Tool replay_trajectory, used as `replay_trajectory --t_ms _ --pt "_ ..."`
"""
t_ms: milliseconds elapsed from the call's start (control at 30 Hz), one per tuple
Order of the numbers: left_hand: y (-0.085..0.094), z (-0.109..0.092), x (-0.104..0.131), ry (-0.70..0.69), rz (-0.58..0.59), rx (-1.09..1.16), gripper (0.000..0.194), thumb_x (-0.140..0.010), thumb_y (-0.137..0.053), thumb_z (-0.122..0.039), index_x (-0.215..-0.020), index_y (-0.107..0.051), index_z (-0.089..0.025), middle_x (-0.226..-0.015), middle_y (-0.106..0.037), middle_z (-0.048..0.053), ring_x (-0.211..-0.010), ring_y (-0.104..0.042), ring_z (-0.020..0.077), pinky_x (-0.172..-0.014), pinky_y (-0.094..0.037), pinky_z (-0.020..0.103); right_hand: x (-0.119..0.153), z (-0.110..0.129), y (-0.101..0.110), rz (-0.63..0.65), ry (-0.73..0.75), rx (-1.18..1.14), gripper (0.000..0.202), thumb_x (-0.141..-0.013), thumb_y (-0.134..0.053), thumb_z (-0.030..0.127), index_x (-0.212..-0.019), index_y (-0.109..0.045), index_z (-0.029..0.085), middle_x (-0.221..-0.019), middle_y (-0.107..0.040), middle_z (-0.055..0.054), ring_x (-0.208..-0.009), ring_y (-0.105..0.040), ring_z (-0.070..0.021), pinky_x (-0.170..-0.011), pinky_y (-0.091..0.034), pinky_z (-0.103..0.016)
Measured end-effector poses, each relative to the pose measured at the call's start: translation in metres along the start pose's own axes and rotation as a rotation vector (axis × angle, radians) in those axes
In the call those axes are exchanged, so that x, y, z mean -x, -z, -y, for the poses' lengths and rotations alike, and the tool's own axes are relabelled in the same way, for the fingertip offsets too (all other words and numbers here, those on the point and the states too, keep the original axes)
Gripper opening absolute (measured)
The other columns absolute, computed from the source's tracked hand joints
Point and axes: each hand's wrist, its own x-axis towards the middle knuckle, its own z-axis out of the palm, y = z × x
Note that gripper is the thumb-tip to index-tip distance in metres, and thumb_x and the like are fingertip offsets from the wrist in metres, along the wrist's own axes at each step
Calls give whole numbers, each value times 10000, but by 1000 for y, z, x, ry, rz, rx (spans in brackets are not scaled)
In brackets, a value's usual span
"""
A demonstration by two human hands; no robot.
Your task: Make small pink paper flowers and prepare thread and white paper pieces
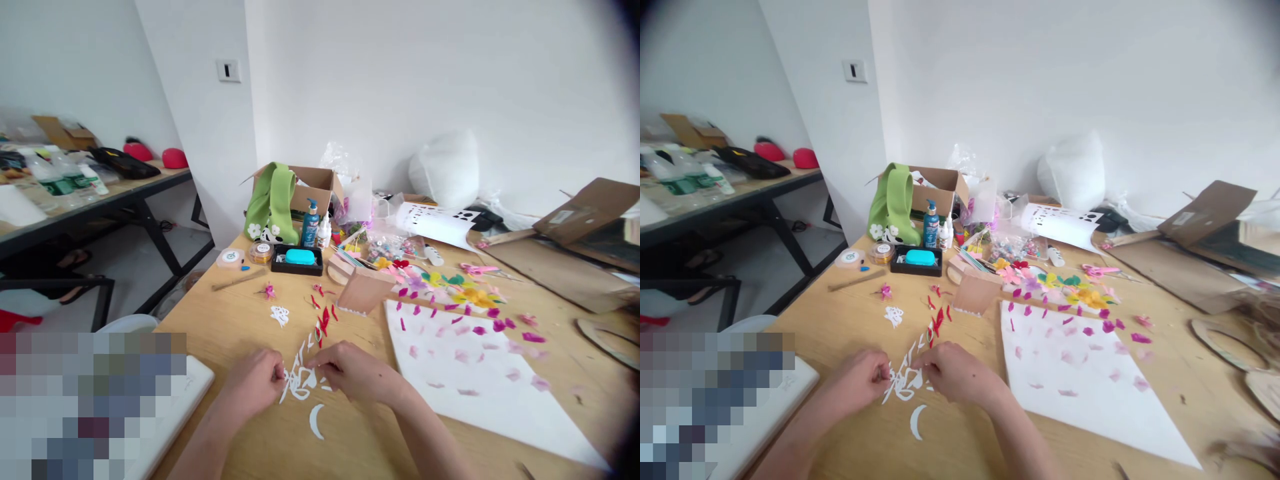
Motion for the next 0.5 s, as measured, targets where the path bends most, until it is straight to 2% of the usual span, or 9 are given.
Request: replay_trajectory --t_ms 233,500 --pt "-2 -9 1 50 -49 -113 122 -728 -528 -182 -779 -634 -211 -803 -704 52 -777 -629 214 -612 -334 288 1 -1 -1 -21 -19 -17 441 -746 -389 42 -934 -732 247 -683 -688 35 -585 -571 -102 -593 -365 -191" --pt "2 -11 -1 75 -51 -120 142 -736 -515 -193 -746 -656 -204 -766 -707 60 -740 -630 216 -593 -328 288 0 -5 -3 -35 -4 -11 432 -724 -384 48 -914 -726 231 -649 -648 38 -544 -518 -94 -552 -334 -196"
